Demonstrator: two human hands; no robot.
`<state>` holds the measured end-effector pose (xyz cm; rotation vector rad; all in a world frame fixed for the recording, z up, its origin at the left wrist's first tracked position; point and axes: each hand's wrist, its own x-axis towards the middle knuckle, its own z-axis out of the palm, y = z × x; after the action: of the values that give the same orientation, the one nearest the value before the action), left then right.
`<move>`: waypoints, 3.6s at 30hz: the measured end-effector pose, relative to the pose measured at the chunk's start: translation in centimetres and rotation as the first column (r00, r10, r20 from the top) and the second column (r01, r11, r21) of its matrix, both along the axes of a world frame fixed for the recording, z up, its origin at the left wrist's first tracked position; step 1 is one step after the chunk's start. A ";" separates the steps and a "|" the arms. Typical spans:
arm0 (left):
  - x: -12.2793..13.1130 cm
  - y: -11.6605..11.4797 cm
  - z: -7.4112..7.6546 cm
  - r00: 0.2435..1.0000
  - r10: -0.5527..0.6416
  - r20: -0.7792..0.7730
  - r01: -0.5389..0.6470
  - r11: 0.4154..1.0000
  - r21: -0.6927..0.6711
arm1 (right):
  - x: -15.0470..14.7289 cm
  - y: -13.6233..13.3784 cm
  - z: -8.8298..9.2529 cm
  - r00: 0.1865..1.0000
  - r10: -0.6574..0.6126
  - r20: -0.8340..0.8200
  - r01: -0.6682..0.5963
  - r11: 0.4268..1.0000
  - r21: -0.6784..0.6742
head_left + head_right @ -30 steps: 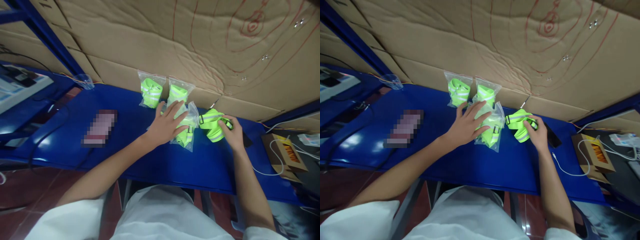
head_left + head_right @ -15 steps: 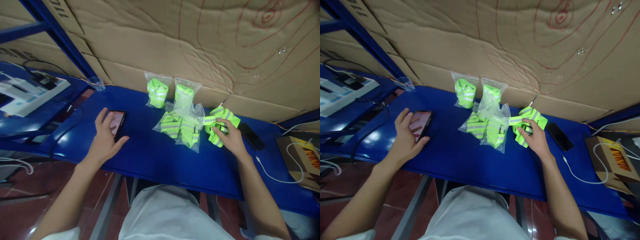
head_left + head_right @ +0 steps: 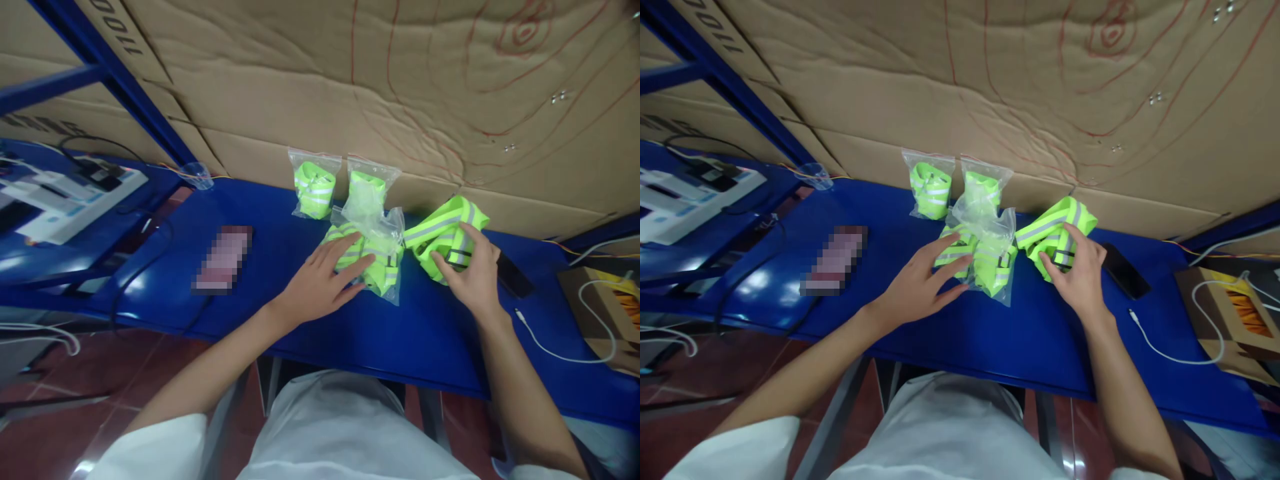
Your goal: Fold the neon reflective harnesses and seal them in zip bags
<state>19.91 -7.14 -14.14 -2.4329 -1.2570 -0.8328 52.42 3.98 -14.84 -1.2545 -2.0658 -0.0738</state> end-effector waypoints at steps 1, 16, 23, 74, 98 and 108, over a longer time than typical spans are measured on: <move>1.0 1.3 0.4 1.000 -0.011 -0.020 0.011 0.999 0.032 | 0.3 0.3 -0.2 1.000 0.003 0.013 -0.003 1.000 0.009; -2.7 6.1 0.8 0.937 0.277 0.216 -0.296 0.953 0.065 | 1.2 -0.3 0.5 0.989 -0.117 -0.092 0.135 0.967 0.217; -3.9 2.6 1.7 0.954 0.283 0.097 -0.298 0.929 0.218 | -0.9 -1.3 0.3 0.961 -0.190 0.199 0.166 0.977 0.134; -0.1 1.8 0.6 0.521 0.398 0.755 0.238 0.781 -0.577 | -4.3 -3.5 0.6 0.824 -0.047 -0.565 -0.129 0.955 -0.268; -4.7 2.7 3.1 0.550 0.395 0.736 0.589 0.442 -0.677 | -4.5 -2.9 0.0 0.849 0.124 -0.513 -0.372 0.830 -0.415; -5.9 6.1 0.2 0.566 0.422 0.708 0.029 0.848 -0.529 | 0.1 0.5 -1.9 0.947 -0.251 0.202 0.279 0.952 -0.128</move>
<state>14.03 -0.99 -13.97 -2.1520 -2.2750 -1.8891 52.50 4.53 -16.72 -1.6750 -2.0752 -0.1605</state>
